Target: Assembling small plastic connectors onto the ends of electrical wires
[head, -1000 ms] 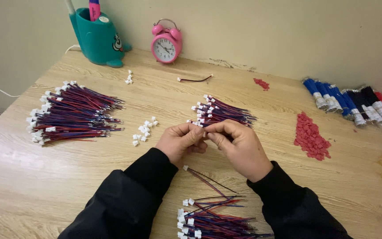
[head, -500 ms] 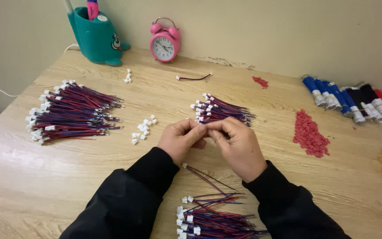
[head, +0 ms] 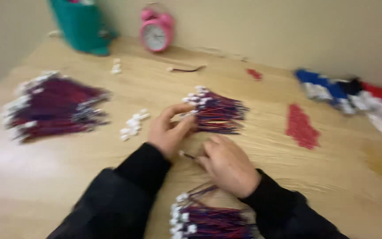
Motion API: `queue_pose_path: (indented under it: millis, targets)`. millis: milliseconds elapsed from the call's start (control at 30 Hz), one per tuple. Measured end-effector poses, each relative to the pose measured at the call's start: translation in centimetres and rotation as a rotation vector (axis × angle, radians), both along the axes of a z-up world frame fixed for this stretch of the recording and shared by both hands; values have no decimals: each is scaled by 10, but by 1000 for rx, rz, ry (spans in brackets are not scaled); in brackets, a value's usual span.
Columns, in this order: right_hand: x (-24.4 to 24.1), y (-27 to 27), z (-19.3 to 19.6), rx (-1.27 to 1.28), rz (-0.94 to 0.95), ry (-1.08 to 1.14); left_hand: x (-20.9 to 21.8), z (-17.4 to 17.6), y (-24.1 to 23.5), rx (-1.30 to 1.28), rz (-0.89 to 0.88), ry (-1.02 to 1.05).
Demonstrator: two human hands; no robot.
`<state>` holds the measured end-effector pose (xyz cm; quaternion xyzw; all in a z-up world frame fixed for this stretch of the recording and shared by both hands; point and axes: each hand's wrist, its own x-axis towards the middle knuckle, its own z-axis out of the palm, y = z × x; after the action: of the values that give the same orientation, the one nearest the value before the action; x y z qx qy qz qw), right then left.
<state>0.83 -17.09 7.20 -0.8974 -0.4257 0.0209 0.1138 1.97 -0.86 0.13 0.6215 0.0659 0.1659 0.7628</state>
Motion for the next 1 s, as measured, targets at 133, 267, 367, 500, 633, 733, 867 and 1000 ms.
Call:
queue_pose_path:
  millis: [133,267,367,500,633,733,867,1000]
  targets:
    - [18,-27,-13,172,-150,-53,-5,2,-3,232,-124,53]
    - [24,-40,7,180,-246,100,-10,-3,-6,201,-143,21]
    - [45,-68,4,299,-258,111,-9,-5,-6,120,-119,10]
    - [108,-158,-53,97,-336,-324,-9,-3,-10,-7,-97,-18]
    - [105,-199,-43,-107,-562,-128,-8,-6,-4,-65,-152,-3]
    - [102,-195,-42,-95,-600,-150,-13,2,-6,-102,-169,-11]
    - [94,-180,-20,-39,-687,-53,-12,-1,-4,-132,-167,-6]
    - [86,-175,-2,-90,-698,-24,-10,-4,-3,-133,-172,-2]
